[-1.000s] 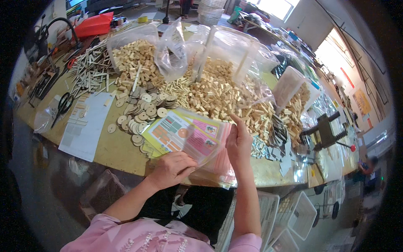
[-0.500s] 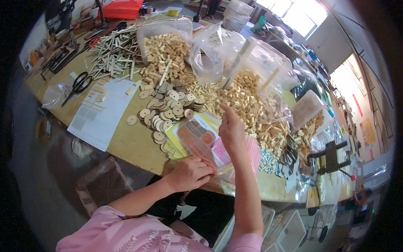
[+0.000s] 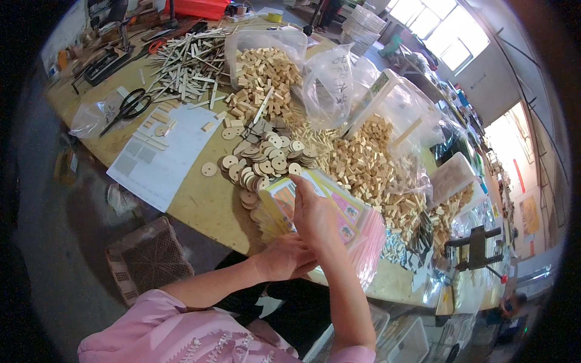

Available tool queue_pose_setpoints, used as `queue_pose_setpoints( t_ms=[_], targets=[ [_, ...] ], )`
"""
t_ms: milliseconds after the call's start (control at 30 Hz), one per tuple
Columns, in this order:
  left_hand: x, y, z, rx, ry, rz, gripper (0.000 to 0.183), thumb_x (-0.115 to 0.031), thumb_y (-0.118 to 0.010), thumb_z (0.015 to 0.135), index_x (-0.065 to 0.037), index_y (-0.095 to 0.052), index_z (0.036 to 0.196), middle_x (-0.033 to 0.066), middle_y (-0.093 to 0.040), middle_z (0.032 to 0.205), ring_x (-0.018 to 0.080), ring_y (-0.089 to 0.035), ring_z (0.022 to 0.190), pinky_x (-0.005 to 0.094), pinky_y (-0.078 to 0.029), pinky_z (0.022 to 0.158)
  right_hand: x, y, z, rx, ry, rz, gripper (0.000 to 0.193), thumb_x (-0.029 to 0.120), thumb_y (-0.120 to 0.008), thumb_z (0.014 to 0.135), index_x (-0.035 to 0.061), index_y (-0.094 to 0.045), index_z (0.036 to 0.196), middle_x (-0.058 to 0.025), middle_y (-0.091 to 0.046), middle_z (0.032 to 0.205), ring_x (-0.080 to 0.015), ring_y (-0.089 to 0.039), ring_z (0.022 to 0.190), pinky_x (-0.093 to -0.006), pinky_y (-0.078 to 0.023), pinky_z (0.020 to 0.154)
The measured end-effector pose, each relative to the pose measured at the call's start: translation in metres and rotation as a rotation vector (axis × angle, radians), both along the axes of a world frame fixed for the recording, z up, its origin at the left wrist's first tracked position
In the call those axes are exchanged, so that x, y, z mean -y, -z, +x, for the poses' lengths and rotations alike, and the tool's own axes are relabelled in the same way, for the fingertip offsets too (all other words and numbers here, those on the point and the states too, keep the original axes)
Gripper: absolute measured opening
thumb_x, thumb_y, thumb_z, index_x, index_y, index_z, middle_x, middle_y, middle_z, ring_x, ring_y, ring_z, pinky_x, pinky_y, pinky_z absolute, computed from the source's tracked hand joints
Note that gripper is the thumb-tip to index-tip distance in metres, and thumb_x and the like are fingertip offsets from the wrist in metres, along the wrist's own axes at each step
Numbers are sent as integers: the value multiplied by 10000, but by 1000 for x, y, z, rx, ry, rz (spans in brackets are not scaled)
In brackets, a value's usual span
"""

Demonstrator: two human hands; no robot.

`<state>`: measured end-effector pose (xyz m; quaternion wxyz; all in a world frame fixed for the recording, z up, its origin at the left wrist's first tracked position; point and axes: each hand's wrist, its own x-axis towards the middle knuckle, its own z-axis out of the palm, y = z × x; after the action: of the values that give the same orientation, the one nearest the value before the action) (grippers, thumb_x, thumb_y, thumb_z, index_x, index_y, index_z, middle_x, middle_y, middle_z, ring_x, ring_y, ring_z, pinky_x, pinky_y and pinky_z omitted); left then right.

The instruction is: The person assembles small craft kits by placing wooden pieces, stickers, and plastic bags into clear zip-top bags. They repeatedly pick up items from the table, open bags, insert contents, and place the completed bags into a white basket.

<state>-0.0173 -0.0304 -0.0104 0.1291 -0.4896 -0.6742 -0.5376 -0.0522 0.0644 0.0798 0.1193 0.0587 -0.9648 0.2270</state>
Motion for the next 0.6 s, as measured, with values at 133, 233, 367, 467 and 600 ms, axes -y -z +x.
queue_pose_setpoints(
  t_ms=[133,233,367,467,600],
  targets=[
    [3,-4,2,52,-37,-46,195,-131,-668,864,-106,-638,1054,86,-679,1030,302,-651,1014,430,-524,869,20,-25,-6,16,-11,-136,272,135,-479,1041,105,-634,1263,-77,-557,583,-150,-577,554,-334,-486,581],
    [2,-5,1,53,-39,-53,125,-126,-669,863,-100,-644,983,86,-681,983,281,-659,980,420,-524,854,30,-29,-22,-77,-69,-166,277,142,-466,1047,93,-632,1263,-61,-531,560,-137,-558,533,-328,-475,571],
    [-3,4,2,69,-8,-92,280,-119,-669,845,-109,-638,1124,85,-674,1114,320,-640,1071,440,-522,882,25,-13,-52,32,-30,-162,259,141,-525,1003,132,-614,1246,-216,-655,745,-407,-668,712,-459,-512,634],
    [-2,6,2,90,-4,-70,281,-109,-663,844,-103,-633,1124,74,-680,1099,311,-641,1060,426,-523,875,36,-25,-55,-18,-29,-252,258,120,-525,1000,135,-623,1238,-217,-645,737,-383,-673,690,-439,-512,634],
    [1,0,1,58,22,-69,260,-87,-643,832,-102,-624,1091,77,-667,987,307,-639,972,439,-514,827,46,-43,-69,-134,-49,-285,275,127,-540,991,117,-594,1261,-231,-651,753,-376,-683,694,-437,-511,628]
  ],
)
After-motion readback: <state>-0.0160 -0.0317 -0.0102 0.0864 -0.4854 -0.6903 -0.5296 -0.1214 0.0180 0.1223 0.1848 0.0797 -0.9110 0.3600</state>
